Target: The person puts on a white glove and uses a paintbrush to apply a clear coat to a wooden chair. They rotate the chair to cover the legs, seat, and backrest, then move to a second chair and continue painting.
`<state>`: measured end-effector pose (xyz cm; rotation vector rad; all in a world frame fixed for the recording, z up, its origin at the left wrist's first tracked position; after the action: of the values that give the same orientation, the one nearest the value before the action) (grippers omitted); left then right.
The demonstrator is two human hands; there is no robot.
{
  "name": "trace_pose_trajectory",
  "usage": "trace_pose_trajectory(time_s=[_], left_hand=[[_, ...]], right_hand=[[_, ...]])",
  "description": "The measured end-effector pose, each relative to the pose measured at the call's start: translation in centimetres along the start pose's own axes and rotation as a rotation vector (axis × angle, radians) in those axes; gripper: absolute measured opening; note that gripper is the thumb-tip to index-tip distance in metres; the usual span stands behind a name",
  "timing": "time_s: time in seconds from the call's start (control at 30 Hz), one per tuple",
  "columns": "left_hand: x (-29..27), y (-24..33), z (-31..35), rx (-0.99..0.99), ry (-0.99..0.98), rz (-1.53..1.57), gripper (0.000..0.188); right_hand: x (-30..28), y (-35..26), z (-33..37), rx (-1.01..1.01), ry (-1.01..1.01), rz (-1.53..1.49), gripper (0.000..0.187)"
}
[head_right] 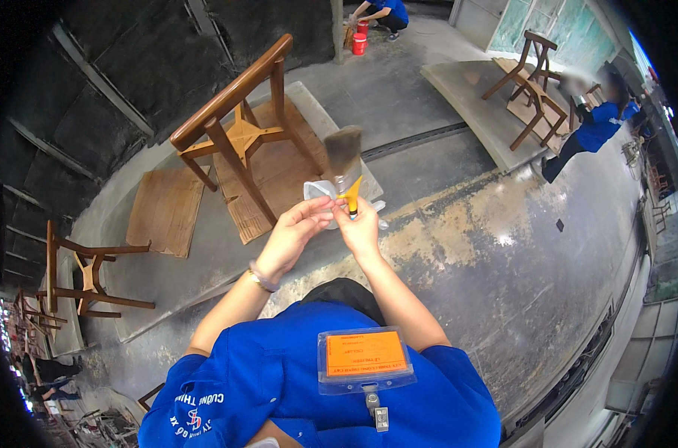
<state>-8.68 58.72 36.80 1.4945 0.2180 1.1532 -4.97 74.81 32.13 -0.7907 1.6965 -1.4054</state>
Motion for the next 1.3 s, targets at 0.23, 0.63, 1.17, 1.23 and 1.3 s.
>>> trace_pose_trajectory(time_s=[0.23,0.63,1.17,1.23,1.3], left_hand=[[-4.7,-6.0,0.4,-0.144,0.257,0.237,0.040],[-10.6,-10.9,0.2,0.075,0.144,0.877,0.027],[-3.4,0.4,0.7,0.466,0.312,-1.440,0.045],[-1.5,2.0,0.3,0.456,0.336,-1.662,0.047],[-0.3,3.0,-0.2,0.448,0.359,-1.782,0.048]], right_hand=[[2.3,0.8,1.9,-0.077,-0.030,0.190,0.019],[5.5,-1.8,6.0,-0.144,-0.282,0.321,0.026],[6.5,-4.4,10.6,-0.159,-0.614,0.040,0.020],[6.6,-4.3,10.7,-0.124,-0.645,-0.001,0.020],[6.6,-4.3,11.1,-0.092,-0.702,-0.002,0.021]])
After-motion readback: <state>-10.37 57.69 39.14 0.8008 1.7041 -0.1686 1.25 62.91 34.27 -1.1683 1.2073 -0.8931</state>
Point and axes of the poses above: each hand's wrist, its own z-axis away from the middle knuckle, its own x-axis out of the palm, y = z × x, the point moved 4 cm from there along -z, towards the middle knuckle, and after that the axes turned 8 degrees about z, right-handed, at the moved point
